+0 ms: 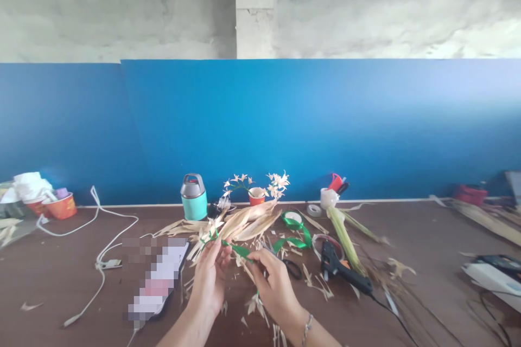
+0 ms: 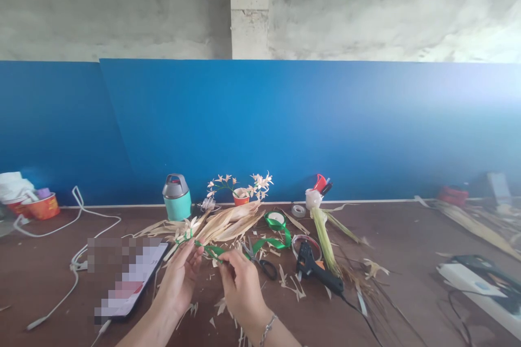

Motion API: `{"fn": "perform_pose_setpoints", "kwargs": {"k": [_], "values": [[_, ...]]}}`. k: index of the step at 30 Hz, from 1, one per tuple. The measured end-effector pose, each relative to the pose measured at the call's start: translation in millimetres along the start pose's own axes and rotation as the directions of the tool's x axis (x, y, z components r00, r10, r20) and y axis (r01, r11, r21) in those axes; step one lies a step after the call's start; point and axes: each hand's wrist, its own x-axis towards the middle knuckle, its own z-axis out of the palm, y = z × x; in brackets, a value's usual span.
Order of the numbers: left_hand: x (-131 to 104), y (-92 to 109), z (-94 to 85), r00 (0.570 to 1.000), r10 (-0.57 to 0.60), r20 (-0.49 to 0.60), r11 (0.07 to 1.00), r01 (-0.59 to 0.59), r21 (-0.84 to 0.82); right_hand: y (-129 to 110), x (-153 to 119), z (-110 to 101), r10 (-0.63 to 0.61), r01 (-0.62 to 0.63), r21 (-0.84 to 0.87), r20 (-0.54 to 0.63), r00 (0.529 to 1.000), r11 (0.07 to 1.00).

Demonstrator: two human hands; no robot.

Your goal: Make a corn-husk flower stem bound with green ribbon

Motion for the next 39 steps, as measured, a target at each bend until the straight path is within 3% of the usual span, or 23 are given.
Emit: {"fn": "perform_pose_setpoints", "kwargs": {"k": [5,8,11,13,18,24,32,39], "values": [[2.2,2.4,0.1,0.999,0.0,0.035,1.0,0.001,-0.017,8.7,4.9,-3.5,-0.02,0.02,0.015,0.049,0.999,1.0],[5.3,3.6,-1.2,0.996,0.039,0.077,0.999,-0.038,-0.016,13.8,10.3,-3.7,0.186,-0.198,0.144,0.093,0.978,0.969],[8.2,3.4,-2.4,0.987,0.073,0.142,0.997,-0.074,0.006,10.6,14.4,-5.4,0.47,-0.527,0.32,0.24,0.849,0.788],[8.8,2.7,-2.8,0.982,0.067,0.178,0.997,-0.074,0.032,5.1,15.4,-7.1,0.538,-0.615,0.383,0.298,0.788,0.689],[7.5,1.0,-4.0,0.965,0.062,0.254,0.994,-0.084,0.077,1.7,14.8,-6.6,0.488,-0.56,0.399,0.275,0.829,0.727],[9.1,0.5,-5.5,0.965,0.068,0.252,0.989,-0.098,0.11,12.4,15.9,-2.0,0.443,-0.494,0.331,0.221,0.869,0.804],[9.8,-0.6,-6.1,0.953,0.078,0.293,0.984,-0.121,0.133,20.8,13.9,0.8,0.43,-0.485,0.283,0.236,0.872,0.827],[8.7,1.9,-3.5,0.952,0.098,0.291,0.98,-0.143,0.137,21.0,13.0,1.1,0.405,-0.471,0.339,0.248,0.88,0.815]]}}
